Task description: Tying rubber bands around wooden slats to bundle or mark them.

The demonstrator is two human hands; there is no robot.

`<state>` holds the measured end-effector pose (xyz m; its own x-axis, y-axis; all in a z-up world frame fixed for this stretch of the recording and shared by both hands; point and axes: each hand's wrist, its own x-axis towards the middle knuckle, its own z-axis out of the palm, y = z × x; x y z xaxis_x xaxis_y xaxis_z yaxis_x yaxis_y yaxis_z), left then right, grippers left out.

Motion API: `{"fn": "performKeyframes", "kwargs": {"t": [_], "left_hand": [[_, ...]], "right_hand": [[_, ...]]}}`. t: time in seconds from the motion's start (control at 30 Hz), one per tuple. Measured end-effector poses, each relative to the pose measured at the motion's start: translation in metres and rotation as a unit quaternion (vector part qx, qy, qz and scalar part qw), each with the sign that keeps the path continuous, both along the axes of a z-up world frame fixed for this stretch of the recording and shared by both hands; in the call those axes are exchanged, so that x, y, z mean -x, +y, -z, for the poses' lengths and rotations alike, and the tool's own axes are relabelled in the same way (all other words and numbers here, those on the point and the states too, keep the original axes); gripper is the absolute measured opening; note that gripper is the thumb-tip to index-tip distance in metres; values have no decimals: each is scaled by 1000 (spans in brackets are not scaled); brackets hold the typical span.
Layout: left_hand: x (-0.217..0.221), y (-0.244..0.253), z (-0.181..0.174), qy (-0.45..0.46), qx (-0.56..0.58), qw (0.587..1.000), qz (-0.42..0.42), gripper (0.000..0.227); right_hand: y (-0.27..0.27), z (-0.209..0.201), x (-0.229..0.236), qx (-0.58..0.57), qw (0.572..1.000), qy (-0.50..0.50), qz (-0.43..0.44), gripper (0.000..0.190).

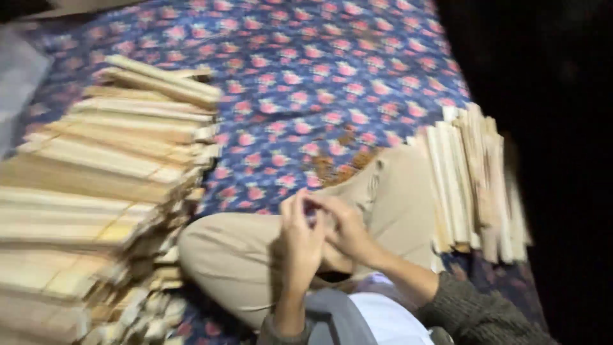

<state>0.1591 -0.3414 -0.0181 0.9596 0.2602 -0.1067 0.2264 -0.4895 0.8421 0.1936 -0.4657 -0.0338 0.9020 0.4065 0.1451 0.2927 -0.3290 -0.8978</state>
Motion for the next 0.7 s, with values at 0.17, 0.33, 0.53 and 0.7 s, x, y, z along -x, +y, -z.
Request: {"fn": "performKeyframes", "kwargs": {"t": [0.17,0.33,0.53,0.7], "left_hand": [[-43,-144,98,115,277,938,175,72],[-64,-260,174,261,367,849,275,79],[-90,-356,270,303,446,822,185,79],[-100,-356,247,310,393,842,201,80]], "right_hand": [[-153,63,-15,100,957,98,256,26],[-265,135,-22,203,902,31,380,27],[-288,155,-33,399,825,-11,400,22],[-306,186,-38,374,822,63,425,25]]}}
